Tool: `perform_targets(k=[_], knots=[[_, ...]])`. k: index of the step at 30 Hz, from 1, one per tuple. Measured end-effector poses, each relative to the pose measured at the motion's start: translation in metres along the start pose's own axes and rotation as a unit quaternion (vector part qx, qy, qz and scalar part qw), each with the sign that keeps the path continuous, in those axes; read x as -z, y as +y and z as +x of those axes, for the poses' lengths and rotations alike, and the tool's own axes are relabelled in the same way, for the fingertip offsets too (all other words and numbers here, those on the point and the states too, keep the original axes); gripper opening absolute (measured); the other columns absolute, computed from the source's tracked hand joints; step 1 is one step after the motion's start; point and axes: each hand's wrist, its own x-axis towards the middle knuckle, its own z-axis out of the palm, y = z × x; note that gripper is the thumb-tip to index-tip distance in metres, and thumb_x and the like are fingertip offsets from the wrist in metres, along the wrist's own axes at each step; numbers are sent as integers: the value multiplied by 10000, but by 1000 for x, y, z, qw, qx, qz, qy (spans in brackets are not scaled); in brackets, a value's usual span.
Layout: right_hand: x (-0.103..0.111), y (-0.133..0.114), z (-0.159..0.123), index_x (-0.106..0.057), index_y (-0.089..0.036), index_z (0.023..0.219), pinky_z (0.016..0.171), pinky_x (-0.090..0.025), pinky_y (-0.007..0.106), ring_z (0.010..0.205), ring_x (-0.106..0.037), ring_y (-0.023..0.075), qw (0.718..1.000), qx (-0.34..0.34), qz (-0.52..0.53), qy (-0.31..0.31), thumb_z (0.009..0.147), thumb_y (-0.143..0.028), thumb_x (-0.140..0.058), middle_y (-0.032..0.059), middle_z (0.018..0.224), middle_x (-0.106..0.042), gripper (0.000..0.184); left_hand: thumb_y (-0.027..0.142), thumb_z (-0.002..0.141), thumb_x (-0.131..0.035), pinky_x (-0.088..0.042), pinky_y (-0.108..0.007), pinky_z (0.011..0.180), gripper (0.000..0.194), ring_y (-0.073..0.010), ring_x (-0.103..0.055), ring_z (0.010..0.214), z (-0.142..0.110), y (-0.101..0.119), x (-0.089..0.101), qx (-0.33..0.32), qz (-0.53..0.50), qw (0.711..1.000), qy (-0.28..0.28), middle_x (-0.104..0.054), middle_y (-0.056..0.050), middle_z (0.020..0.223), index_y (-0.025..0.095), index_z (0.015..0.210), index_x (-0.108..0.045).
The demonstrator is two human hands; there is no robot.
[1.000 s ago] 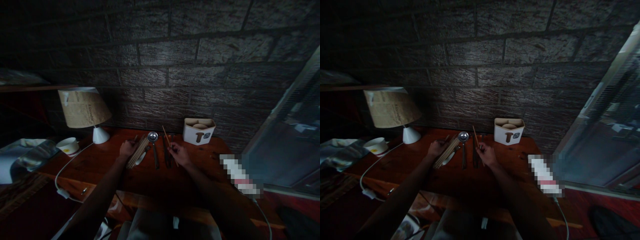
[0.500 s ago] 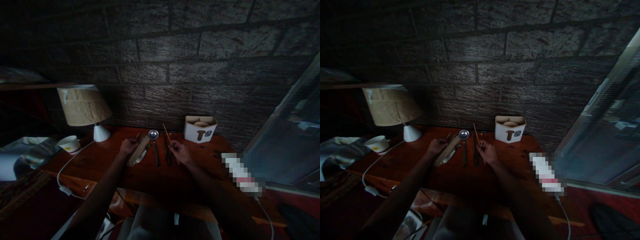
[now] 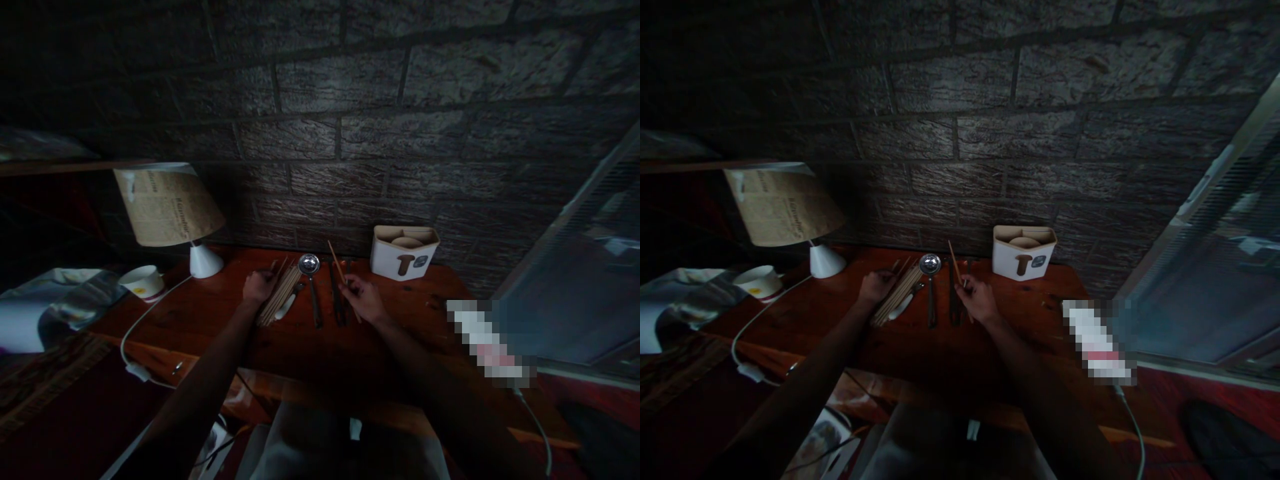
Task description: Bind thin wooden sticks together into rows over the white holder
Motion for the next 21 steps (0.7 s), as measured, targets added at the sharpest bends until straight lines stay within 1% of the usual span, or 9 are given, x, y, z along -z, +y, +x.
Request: perform_targets(k=[4,6,8,10,11,13,16,18,21], knots=[[0,0,0,-674,-160,1066,545,-403,244,534,-557,138,1000,-2,-1,0,850,-445,-549,-4,625,-629,379,289,798,-595,-516,-352,856,204,-299,-698,960,1,3,0,-4,-55,998,27,-761,-108,985,200,845,-773],[0,0,0,-672,-159,1076,541,-398,245,528,-549,137,1000,-2,-1,1,854,-445,-546,-5,623,-629,384,283,815,-576,-517,-336,832,214,-279,-701,934,2,4,1,-3,-95,995,42,-760,-111,989,187,872,-759],[0,0,1,-672,-160,1082,543,-396,247,531,-549,137,1000,-3,-2,1,854,-447,-548,-3,630,-633,386,310,838,-553,-527,-312,748,239,-249,-709,833,2,5,1,3,-143,988,54,-761,-117,961,171,897,-739],[0,0,1,-676,-165,1077,545,-399,246,539,-555,139,1000,-4,-3,2,850,-448,-556,0,641,-639,383,372,848,-548,-512,-283,610,291,-205,-684,653,1,7,-1,10,-196,979,59,-762,-120,906,152,942,-714],[0,0,0,-678,-167,1074,549,-403,246,545,-561,140,1000,-5,-2,3,849,-448,-558,0,645,-642,380,408,842,-557,-485,-266,540,330,-178,-646,559,1,8,-2,14,-224,973,58,-761,-118,876,142,975,-700],[0,0,0,-681,-166,1068,558,-410,247,552,-570,143,1000,-6,0,4,849,-449,-559,1,642,-645,378,470,807,-596,-417,-238,444,422,-127,-547,433,0,11,-4,21,-282,958,52,-755,-115,838,122,1033,-674],[1,-1,0,-697,-167,1060,575,-419,250,563,-578,147,1000,-7,6,4,861,-464,-546,6,642,-654,387,521,742,-645,-371,-216,416,512,-74,-457,399,1,16,-7,33,-365,929,49,-744,-118,854,99,1031,-662],[1,-3,-1,-715,-177,1049,582,-424,250,580,-585,150,1000,-6,14,-2,864,-473,-542,11,657,-669,390,545,704,-663,-377,-208,437,534,-61,-458,431,2,18,-6,46,-413,907,60,-734,-119,879,94,991,-661],[2,-5,-2,-738,-182,1029,578,-424,250,594,-584,152,999,-8,32,-18,865,-475,-540,16,677,-682,390,542,659,-689,-401,-196,491,530,-71,-526,525,3,19,1,70,-476,873,80,-717,-100,908,111,965,-650]])
